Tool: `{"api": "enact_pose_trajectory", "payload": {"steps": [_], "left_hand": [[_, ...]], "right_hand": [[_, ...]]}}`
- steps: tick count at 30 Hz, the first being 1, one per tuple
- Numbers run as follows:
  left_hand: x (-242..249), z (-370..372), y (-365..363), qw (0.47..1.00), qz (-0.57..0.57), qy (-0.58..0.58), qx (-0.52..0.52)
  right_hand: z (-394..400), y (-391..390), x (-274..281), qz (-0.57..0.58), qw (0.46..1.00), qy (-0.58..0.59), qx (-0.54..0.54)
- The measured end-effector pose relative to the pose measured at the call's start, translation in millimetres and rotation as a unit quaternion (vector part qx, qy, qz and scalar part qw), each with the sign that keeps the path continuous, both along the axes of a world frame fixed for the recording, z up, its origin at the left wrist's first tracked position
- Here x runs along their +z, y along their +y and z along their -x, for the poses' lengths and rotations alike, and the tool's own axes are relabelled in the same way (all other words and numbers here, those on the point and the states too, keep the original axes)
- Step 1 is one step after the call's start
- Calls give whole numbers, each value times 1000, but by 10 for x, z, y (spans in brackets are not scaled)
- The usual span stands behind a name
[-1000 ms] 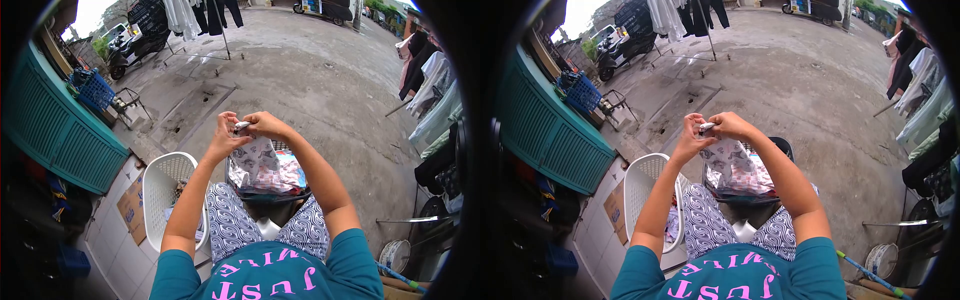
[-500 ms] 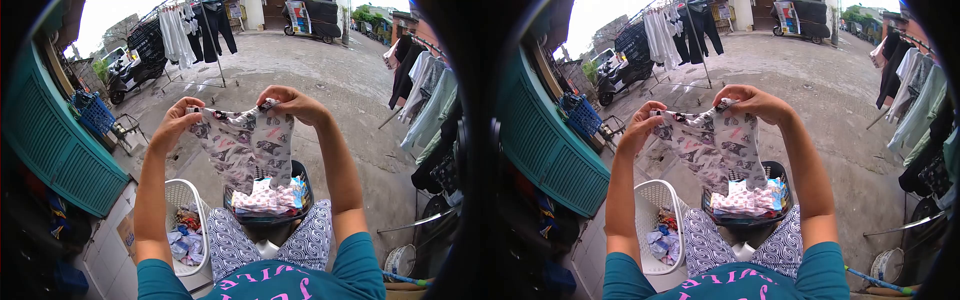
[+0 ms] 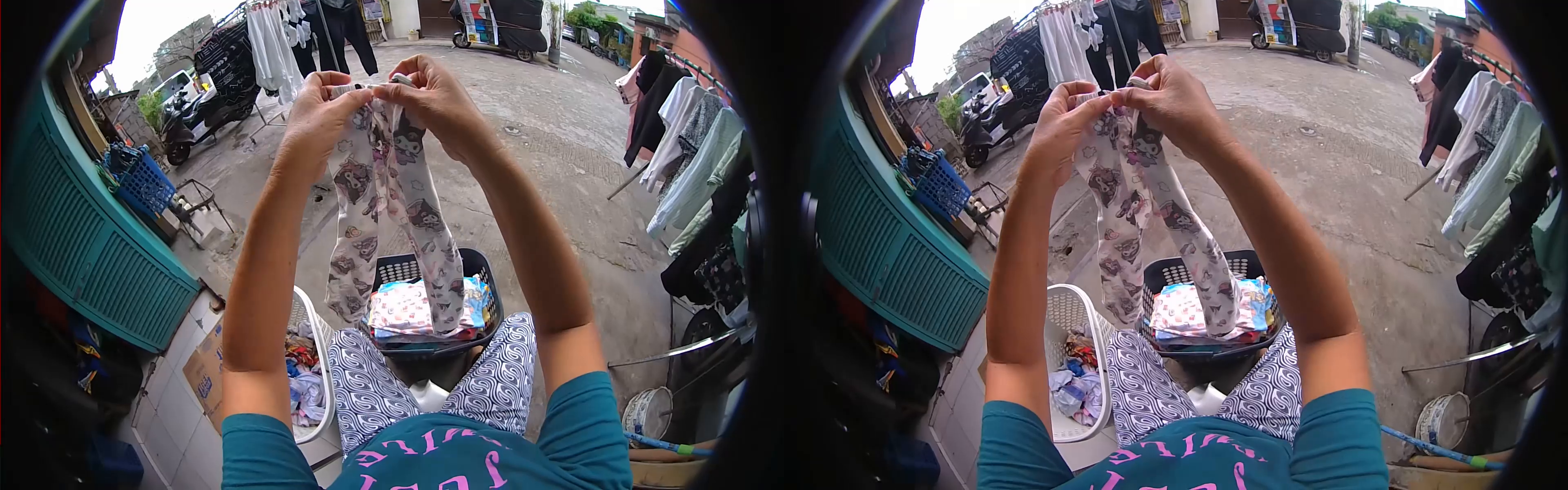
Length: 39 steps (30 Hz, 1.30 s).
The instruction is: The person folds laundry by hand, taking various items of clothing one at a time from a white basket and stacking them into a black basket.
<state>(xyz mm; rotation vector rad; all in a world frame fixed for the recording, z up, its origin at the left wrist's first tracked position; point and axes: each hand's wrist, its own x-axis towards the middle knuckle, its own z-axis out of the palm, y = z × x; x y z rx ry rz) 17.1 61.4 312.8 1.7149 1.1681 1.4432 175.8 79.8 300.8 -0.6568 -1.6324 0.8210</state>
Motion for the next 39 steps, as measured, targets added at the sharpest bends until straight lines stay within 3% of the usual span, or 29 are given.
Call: {"api": "enact_pose_trajectory", "payload": {"steps": [2,4,6,7,8,9,10,12,13,14,16,17,18,20,21,22,24,25,29,32,33,39], "left_hand": [[0,-71,-43,999,-16,-14,-23],[34,-81,-138,999,-37,10,7],[56,-63,-217,992,-70,-74,-72],[53,-55,-205,991,-91,-67,-71],[46,-49,-228,992,-86,-68,-70],[68,-57,-283,990,-99,-62,-85],[85,-64,-325,987,-112,-56,-100],[71,-13,-301,988,-101,-52,-104],[47,36,-259,988,-120,-27,-94],[26,90,-213,986,-141,-2,-84],[-133,138,-167,983,-157,-9,-100],[-269,123,-170,975,-218,-18,-48],[-413,97,-177,960,-280,-26,4],[-781,94,-131,947,-315,-60,-19],[-949,152,-113,947,-320,-8,7],[-1049,184,-101,944,-325,44,31],[-1149,235,-62,942,-332,41,25],[-1174,245,-50,939,-341,42,26],[-1201,173,-30,919,-379,89,57],[-1213,98,-175,939,-340,53,26],[-1232,61,-213,938,-339,70,11],[-1514,-67,-345,972,-196,-9,-129]], "right_hand": [[47,-157,28,6,999,25,33],[28,-238,37,22,977,126,170],[-20,-210,27,-14,978,92,186],[-27,-175,34,-206,977,-50,13],[-28,-143,34,-379,891,-189,-161],[0,-137,50,-404,869,-179,-223],[12,-182,109,-399,871,-180,-222],[2,-267,283,-378,923,-73,-26],[11,-281,383,-89,988,-86,95],[2,-199,405,-85,988,-86,95],[-4,-109,436,-182,935,-305,9],[-29,-71,461,-200,923,-328,-1],[-45,-154,549,-197,924,-328,-1],[-93,-334,689,-93,893,-437,57],[-57,-289,659,-165,856,-490,-10],[-53,-312,660,-160,856,-491,-13],[-59,-366,697,-140,876,-461,31],[-49,-341,710,-155,845,-512,-9],[-92,-445,726,-106,852,-509,54],[-140,-251,672,-112,869,-465,125],[-103,-449,730,-105,861,-495,53],[-91,-484,735,-90,878,-465,75]]}}
